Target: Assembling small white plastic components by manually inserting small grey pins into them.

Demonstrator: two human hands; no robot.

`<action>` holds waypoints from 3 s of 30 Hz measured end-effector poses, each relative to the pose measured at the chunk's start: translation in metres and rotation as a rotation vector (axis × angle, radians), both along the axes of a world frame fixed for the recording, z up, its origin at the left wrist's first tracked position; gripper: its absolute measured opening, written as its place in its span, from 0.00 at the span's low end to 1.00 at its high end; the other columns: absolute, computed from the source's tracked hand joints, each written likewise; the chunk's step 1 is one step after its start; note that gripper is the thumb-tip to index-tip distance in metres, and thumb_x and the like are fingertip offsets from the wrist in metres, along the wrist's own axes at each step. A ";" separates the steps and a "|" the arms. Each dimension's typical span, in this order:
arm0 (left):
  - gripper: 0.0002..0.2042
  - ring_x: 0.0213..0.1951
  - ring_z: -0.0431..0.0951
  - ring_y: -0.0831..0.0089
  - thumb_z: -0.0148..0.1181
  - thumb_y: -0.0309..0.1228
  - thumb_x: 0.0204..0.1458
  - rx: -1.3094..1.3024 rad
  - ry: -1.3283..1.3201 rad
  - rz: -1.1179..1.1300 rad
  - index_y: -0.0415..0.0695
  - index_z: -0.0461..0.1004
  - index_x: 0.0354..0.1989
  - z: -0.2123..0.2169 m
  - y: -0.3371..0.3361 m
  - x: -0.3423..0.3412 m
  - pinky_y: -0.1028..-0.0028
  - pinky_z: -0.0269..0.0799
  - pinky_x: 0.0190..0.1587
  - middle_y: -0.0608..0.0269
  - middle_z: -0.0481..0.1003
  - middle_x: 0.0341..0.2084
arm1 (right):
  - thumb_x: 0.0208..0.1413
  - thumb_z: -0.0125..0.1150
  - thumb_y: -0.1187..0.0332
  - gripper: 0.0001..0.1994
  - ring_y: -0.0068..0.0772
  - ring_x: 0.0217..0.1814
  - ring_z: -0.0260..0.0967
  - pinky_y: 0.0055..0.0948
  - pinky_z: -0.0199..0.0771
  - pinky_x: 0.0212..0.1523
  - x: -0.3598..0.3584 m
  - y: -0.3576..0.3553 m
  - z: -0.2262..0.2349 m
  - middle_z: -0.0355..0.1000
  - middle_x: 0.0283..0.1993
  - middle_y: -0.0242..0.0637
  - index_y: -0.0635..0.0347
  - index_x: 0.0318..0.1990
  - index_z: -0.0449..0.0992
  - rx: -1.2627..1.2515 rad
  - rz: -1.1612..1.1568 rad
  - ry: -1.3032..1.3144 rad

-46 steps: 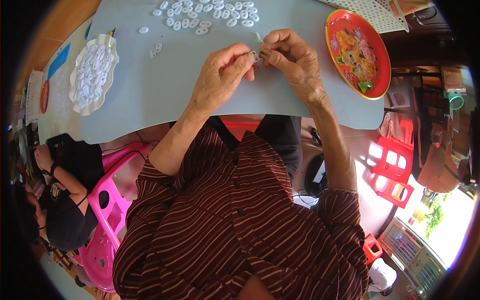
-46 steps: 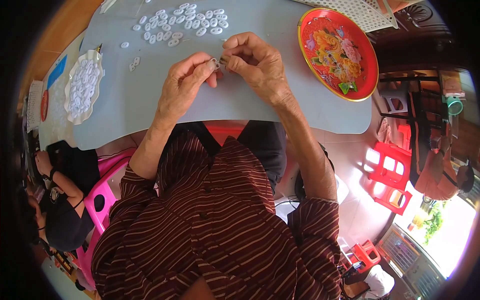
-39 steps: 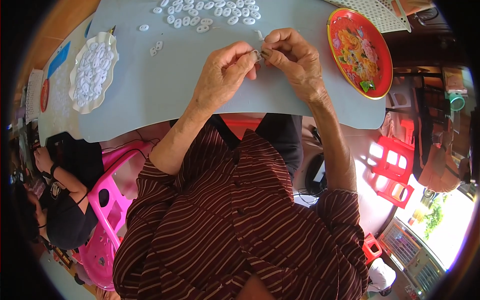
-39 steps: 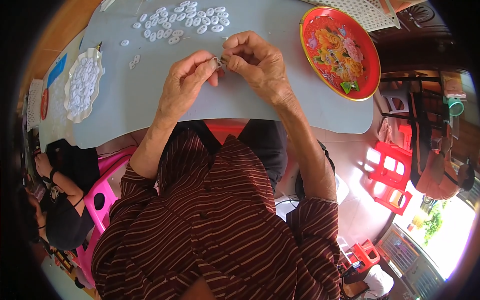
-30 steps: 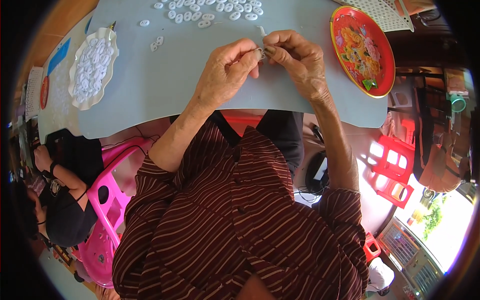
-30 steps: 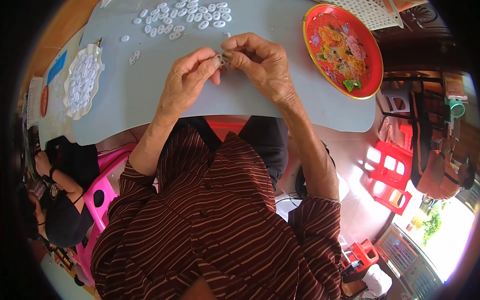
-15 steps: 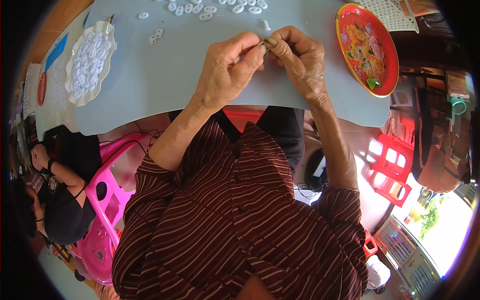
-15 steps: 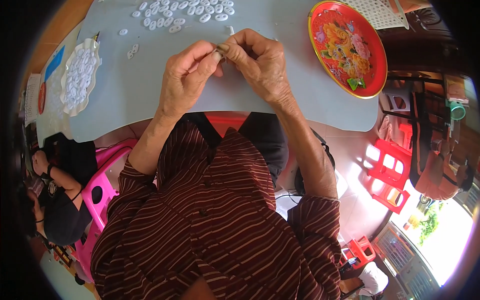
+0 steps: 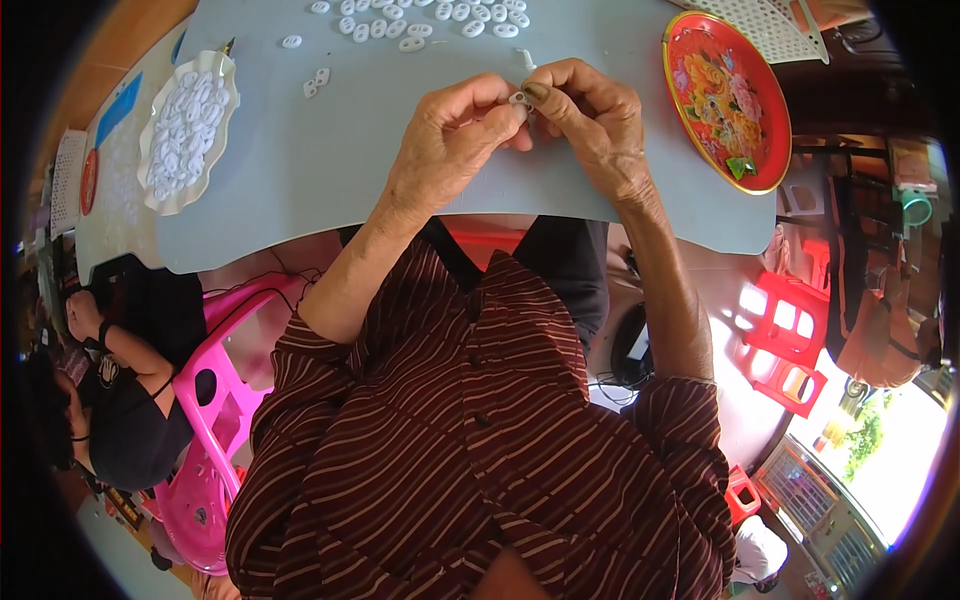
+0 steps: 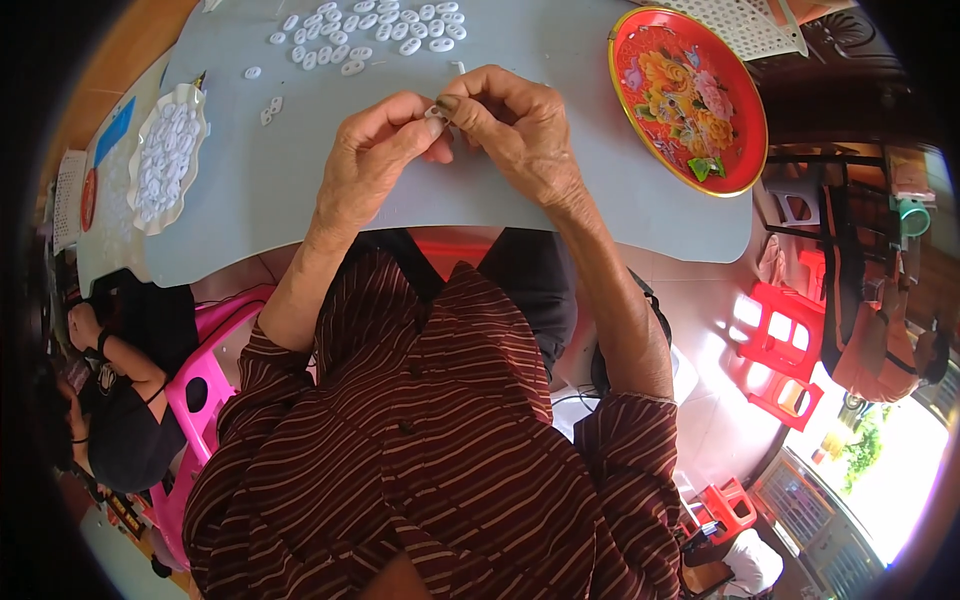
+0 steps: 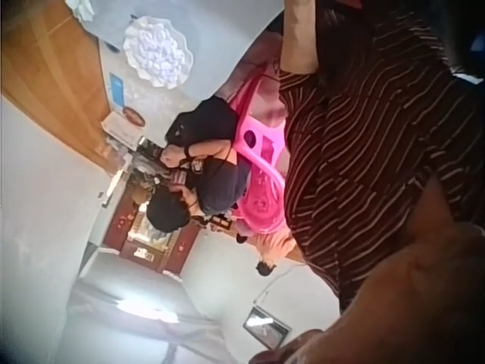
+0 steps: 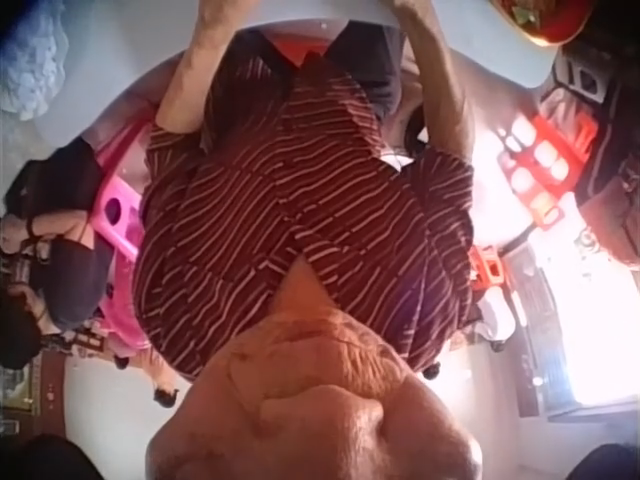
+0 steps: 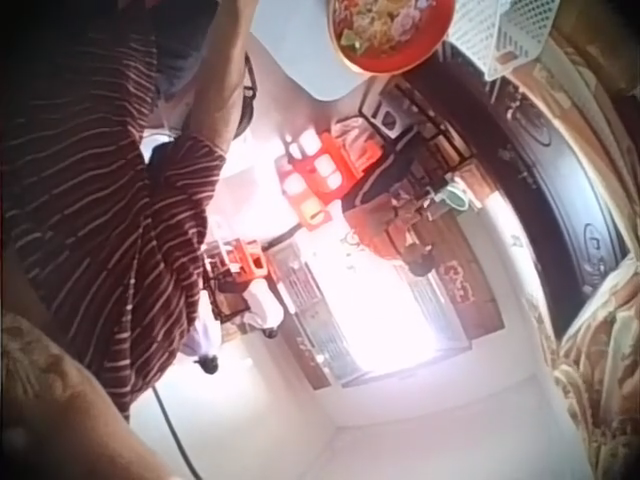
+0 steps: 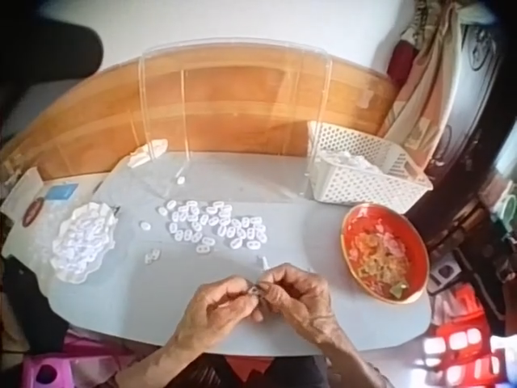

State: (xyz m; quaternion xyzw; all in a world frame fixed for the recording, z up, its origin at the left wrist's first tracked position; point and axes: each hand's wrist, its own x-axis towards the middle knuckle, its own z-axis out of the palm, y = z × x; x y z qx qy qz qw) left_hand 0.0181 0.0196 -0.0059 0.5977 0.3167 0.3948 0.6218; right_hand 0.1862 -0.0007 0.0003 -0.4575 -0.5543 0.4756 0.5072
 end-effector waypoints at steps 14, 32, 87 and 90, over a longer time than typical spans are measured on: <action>0.08 0.20 0.63 0.88 0.53 0.31 0.55 0.005 -0.069 0.077 0.39 0.71 0.30 -0.003 0.001 0.005 0.83 0.58 0.22 0.70 0.72 0.20 | 0.55 0.61 0.66 0.10 0.14 0.25 0.62 0.16 0.63 0.26 -0.007 0.000 0.003 0.70 0.23 0.27 0.65 0.31 0.74 -0.084 -0.079 0.044; 0.04 0.36 0.66 0.58 0.55 0.22 0.47 1.016 0.945 0.226 0.36 0.67 0.25 0.002 0.077 -0.051 0.64 0.65 0.42 0.51 0.66 0.27 | 0.55 0.60 0.71 0.06 0.13 0.26 0.61 0.16 0.65 0.28 -0.006 0.000 -0.003 0.69 0.26 0.26 0.64 0.35 0.75 -0.043 -0.069 0.020; 0.09 0.21 0.60 0.86 0.53 0.33 0.56 0.475 0.238 0.029 0.40 0.71 0.36 0.017 0.035 0.003 0.82 0.57 0.22 0.74 0.66 0.19 | 0.52 0.58 0.77 0.12 0.17 0.29 0.68 0.17 0.72 0.32 -0.006 -0.001 -0.004 0.72 0.30 0.32 0.62 0.46 0.70 0.044 -0.097 0.118; 0.10 0.20 0.60 0.85 0.52 0.36 0.58 0.407 0.204 0.084 0.40 0.71 0.35 0.012 0.036 0.002 0.82 0.57 0.23 0.73 0.65 0.17 | 0.53 0.58 0.77 0.12 0.17 0.29 0.68 0.17 0.71 0.31 -0.006 -0.001 -0.005 0.72 0.30 0.31 0.62 0.46 0.71 0.053 -0.112 0.148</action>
